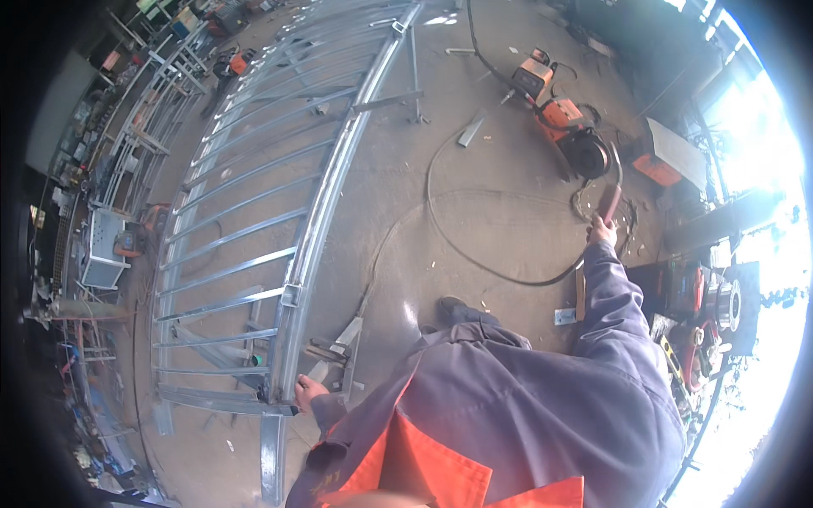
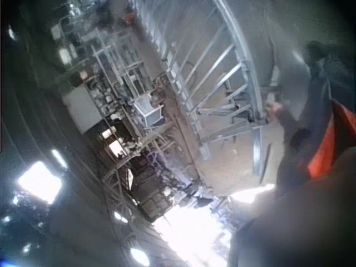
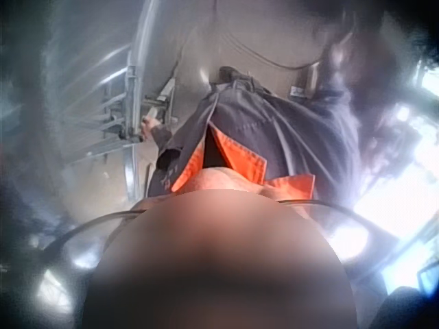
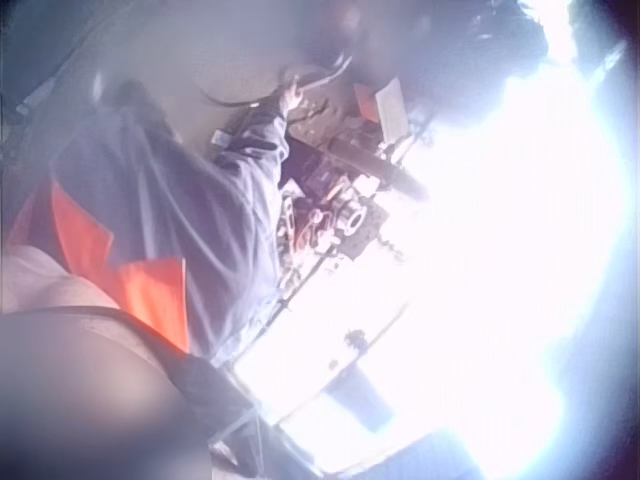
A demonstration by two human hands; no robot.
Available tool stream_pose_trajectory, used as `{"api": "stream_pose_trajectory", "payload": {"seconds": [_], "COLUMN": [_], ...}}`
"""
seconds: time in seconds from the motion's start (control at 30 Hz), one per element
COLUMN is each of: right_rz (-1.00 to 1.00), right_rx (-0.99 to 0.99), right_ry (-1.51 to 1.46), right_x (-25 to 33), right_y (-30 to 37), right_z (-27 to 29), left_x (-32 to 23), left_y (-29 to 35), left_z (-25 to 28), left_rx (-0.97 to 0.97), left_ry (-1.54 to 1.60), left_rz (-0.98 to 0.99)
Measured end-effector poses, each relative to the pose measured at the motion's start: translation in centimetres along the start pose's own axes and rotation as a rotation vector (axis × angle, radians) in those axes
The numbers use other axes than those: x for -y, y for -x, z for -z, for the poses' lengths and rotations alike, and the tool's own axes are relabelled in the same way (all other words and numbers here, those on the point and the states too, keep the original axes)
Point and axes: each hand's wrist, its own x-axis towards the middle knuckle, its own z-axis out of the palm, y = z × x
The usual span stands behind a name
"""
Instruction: The person welds joints on a large curved metal frame using a handheld welding torch, then positions a long metal bar into the frame and continues welding along the structure. The person moves around the frame to access different joints and maintains control of the torch throughout.
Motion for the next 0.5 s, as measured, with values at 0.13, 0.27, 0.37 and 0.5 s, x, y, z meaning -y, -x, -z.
{"api": "stream_pose_trajectory", "payload": {"seconds": [0.13, 0.27, 0.37, 0.5], "right_rz": [0.273, 0.232, 0.176, 0.156], "right_rx": [0.217, 0.415, 0.494, 0.793], "right_ry": [0.097, 0.309, 0.751, 1.041], "right_x": [-6.1, -13.5, -15.2, -13.5], "right_y": [0.9, 4.8, 8.3, 11.2], "right_z": [0.6, 1.1, 1.3, 1.7], "left_x": [0.2, 0.3, 0.6, 0.8], "left_y": [-0.1, -0.3, -0.5, -1.0], "left_z": [-0.4, -1.0, -1.1, -1.1], "left_rx": [0.028, 0.019, 0.092, 0.158], "left_ry": [-0.002, -0.036, -0.087, -0.044], "left_rz": [-0.018, -0.023, 0.007, 0.004]}}
